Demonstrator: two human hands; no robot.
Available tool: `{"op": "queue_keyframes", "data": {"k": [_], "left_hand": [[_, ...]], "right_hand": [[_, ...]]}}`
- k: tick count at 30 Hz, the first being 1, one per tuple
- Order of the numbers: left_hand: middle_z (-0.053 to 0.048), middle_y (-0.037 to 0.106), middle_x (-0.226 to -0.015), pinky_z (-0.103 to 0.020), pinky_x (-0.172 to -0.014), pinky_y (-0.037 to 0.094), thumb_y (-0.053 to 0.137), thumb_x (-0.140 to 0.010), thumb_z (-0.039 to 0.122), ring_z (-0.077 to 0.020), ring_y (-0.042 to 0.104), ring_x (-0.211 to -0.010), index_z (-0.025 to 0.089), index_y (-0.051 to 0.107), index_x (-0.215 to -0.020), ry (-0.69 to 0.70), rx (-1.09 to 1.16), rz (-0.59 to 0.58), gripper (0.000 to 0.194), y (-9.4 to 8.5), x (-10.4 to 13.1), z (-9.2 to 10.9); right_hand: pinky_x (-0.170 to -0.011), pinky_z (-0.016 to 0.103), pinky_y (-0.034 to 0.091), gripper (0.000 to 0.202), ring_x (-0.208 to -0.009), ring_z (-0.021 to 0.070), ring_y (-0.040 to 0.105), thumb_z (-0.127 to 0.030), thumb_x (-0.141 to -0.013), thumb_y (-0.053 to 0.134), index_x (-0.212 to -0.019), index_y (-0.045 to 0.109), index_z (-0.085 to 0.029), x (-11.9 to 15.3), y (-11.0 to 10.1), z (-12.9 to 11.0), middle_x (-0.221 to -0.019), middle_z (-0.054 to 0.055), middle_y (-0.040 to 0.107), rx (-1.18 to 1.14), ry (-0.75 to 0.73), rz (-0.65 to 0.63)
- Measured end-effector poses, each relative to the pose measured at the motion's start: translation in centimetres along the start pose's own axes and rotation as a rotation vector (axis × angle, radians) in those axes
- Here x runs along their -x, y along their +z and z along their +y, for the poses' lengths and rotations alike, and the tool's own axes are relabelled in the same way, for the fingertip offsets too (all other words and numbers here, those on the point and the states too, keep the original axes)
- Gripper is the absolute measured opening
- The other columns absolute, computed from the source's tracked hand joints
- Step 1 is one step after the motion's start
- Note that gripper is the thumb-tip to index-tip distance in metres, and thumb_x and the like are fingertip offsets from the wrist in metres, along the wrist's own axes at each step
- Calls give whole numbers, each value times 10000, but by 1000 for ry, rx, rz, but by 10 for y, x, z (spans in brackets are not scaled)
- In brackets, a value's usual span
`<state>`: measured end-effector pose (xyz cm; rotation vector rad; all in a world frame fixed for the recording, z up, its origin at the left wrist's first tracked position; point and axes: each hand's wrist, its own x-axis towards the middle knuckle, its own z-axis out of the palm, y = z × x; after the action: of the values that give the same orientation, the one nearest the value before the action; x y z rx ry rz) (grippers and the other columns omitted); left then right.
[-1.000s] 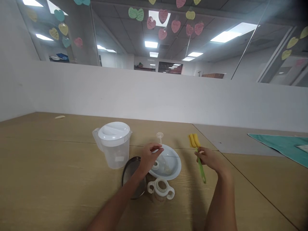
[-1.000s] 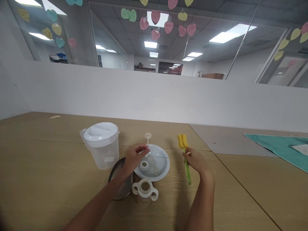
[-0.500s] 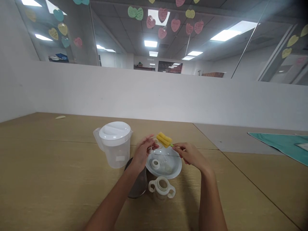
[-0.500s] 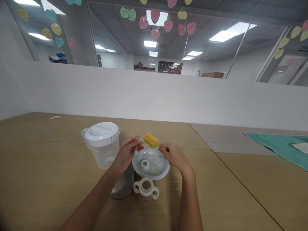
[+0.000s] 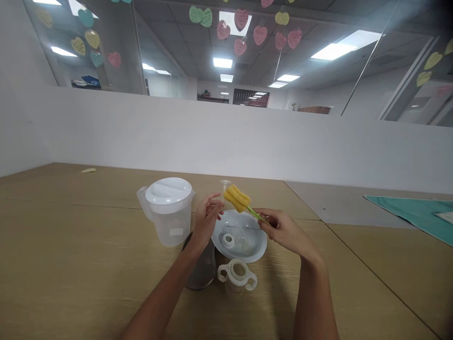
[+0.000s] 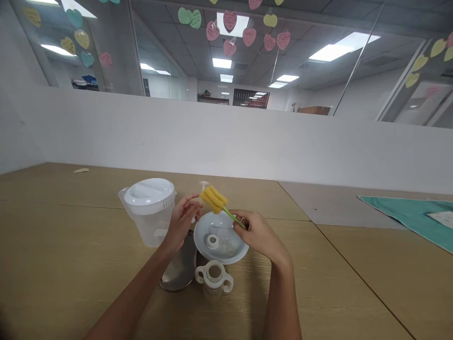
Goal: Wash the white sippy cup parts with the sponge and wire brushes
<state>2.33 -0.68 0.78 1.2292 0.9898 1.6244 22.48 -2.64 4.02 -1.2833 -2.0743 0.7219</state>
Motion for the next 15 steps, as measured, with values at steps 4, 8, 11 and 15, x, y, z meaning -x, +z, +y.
{"op": "queue_keyframes", "data": {"k": [4,8,11,15], "left_hand": [[20,544,-711,-158,-452,389,665,-690,350,-71,500,-555,154,550,-1041,19,-30,9,418,-4,-2,-1],[29,538,-727,-158,-443,382,702,-652,355,-57,480,-524,166,538,-1031,26,-10,3,454,-5,-2,-1],[13,577,-737,-172,-513,414,677,-679,355,-74,517,-579,167,549,-1021,54,-41,0,410,-5,-1,1],[2,614,-735,-188,-530,418,624,-722,348,-86,526,-581,166,541,-1052,52,-53,-14,386,-6,0,3]], "right_hand": [[-475,205,342,412,-507,104,428,-309,-784,476,-1124,621,-128,0,0,4,-582,-18,503,-34,31,100],[-477,206,388,404,-518,111,518,-292,-802,466,-1156,601,-151,-1,1,9,-677,8,600,-26,65,66],[-473,199,399,381,-505,103,549,-249,-819,440,-1157,602,-184,-3,2,11,-707,5,624,63,90,-15],[-472,195,405,381,-513,105,571,-231,-824,430,-1161,602,-186,-5,4,14,-726,10,642,123,94,-16]]}}
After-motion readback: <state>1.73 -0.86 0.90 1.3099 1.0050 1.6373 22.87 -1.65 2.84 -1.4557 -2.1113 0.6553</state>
